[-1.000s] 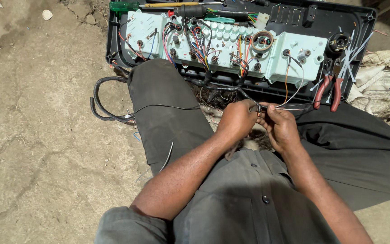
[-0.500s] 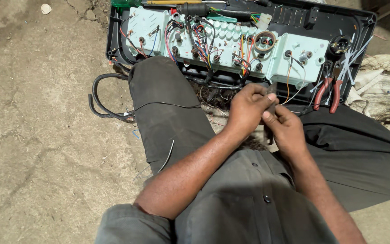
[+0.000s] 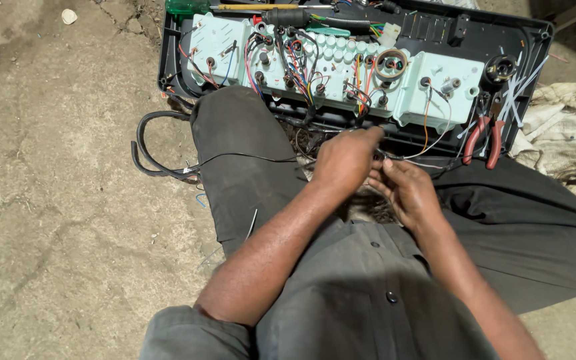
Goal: The person sits on the floor and works on an open electronic control box, stripping wire ends with pliers and twisting wires together by hand.
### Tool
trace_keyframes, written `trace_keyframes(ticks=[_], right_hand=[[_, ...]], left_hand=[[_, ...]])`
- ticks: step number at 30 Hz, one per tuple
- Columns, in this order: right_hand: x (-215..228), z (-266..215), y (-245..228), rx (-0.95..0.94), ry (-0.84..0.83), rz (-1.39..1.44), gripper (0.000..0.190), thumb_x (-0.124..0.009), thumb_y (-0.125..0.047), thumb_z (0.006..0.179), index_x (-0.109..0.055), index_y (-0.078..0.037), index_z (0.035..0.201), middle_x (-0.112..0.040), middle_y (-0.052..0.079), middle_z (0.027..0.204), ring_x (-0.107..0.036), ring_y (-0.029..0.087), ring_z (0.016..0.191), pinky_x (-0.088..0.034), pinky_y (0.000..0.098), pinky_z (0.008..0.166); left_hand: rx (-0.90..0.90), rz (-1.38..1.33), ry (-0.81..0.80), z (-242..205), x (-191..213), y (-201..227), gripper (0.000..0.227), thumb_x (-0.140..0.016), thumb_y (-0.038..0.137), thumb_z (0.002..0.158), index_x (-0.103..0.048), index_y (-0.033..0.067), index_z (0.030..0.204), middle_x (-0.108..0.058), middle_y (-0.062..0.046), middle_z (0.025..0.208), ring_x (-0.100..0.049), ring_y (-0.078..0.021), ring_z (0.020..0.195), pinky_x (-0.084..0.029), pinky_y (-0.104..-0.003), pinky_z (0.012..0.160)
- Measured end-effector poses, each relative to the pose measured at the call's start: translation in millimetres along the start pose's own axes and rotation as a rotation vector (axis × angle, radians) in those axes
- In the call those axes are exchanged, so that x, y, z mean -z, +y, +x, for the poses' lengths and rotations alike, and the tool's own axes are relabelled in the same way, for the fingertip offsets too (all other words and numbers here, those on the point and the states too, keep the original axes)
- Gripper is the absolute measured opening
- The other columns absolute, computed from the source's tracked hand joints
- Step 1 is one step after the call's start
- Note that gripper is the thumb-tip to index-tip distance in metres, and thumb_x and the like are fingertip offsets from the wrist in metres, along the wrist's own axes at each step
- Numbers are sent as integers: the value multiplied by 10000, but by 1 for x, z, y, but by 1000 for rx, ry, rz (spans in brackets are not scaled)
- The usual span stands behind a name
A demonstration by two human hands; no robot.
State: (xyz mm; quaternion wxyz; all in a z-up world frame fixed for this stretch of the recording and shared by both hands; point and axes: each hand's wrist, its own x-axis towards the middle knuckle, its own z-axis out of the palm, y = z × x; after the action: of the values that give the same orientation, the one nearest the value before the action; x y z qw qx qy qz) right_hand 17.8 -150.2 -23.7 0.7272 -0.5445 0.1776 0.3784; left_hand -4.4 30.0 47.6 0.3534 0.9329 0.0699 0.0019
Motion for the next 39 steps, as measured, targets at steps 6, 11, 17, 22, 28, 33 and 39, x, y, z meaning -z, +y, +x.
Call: trace_keyframes(ticks=[6,11,17,22,28,33,39], right_hand=[[18,17,14,87,-6,-91,242,-639,-45,984,-646,52,1205,-729,110,1006,-698,171,863,-565,284,782],[25,20,21,128,-20,-104,278,-643,-34,980,-665,33,1249,-725,73,989,-678,144,847,-559,269,771],[27,19,19,130,-40,-124,291,-634,-39,975,-660,27,1257,-734,74,967,-691,141,849,-554,257,771],[27,20,18,144,-39,-137,255,-639,-38,981,-671,39,1223,-722,66,951,-673,135,833,-549,262,764],[23,15,15,137,-71,-159,224,-631,-84,1013,-691,42,1188,-714,62,965,-656,125,828,-551,258,781],[23,11,12,185,-24,-141,250,-602,-164,1038,-693,42,1147,-733,78,1047,-684,133,889,-558,267,782],[25,16,12,178,47,-40,277,-563,-214,1077,-664,40,1124,-734,134,1070,-704,196,948,-572,310,821]], left_hand=[[1,134,-138,-4,-19,-4,243,-729,245,851,-631,59,973,-734,-160,860,-728,-394,830,-557,-529,701],[81,108,-180,-7,-35,-4,254,-720,266,827,-641,51,935,-733,-173,845,-725,-399,820,-557,-532,704],[65,107,-191,-2,-37,-9,205,-687,262,860,-677,65,918,-730,-178,836,-721,-403,825,-553,-537,709],[36,116,-209,4,-38,-18,143,-654,208,880,-731,115,956,-743,-169,877,-727,-391,866,-555,-535,742],[157,-75,-227,13,-43,-23,216,-676,274,878,-768,184,1051,-757,-157,944,-724,-374,899,-551,-514,791],[181,-72,-220,14,-45,-24,205,-683,259,876,-760,200,1057,-758,-142,952,-720,-369,914,-548,-508,795],[66,-17,-186,12,-42,-30,238,-641,165,855,-750,206,1062,-760,-121,954,-718,-365,928,-546,-509,792]])
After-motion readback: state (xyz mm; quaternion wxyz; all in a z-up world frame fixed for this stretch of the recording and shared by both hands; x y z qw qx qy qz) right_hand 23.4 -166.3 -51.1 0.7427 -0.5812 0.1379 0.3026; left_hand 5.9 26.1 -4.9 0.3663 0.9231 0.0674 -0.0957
